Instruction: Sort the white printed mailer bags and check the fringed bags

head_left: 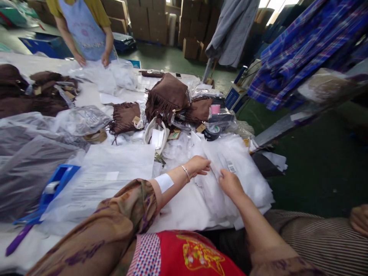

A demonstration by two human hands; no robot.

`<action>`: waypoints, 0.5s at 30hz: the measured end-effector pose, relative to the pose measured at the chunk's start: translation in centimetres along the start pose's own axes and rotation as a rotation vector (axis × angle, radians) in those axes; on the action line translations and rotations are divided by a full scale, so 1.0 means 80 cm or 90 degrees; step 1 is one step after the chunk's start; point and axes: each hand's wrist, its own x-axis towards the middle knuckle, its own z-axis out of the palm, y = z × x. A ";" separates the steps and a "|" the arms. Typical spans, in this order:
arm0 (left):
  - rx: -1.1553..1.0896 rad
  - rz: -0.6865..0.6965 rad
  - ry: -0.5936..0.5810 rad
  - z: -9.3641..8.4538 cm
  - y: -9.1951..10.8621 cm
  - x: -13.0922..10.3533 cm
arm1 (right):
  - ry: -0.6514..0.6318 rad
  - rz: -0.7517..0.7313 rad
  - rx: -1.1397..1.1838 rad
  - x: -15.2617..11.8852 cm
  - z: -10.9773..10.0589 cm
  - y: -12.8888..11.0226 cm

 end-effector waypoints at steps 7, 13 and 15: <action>-0.013 -0.025 0.087 -0.035 -0.060 -0.012 | 0.037 0.017 0.052 0.024 -0.010 0.053; -0.030 -0.043 0.119 -0.007 -0.048 -0.005 | 0.092 0.014 0.101 0.027 -0.018 0.070; -0.026 -0.043 0.136 0.001 -0.038 -0.001 | 0.125 0.028 0.109 0.027 -0.041 0.086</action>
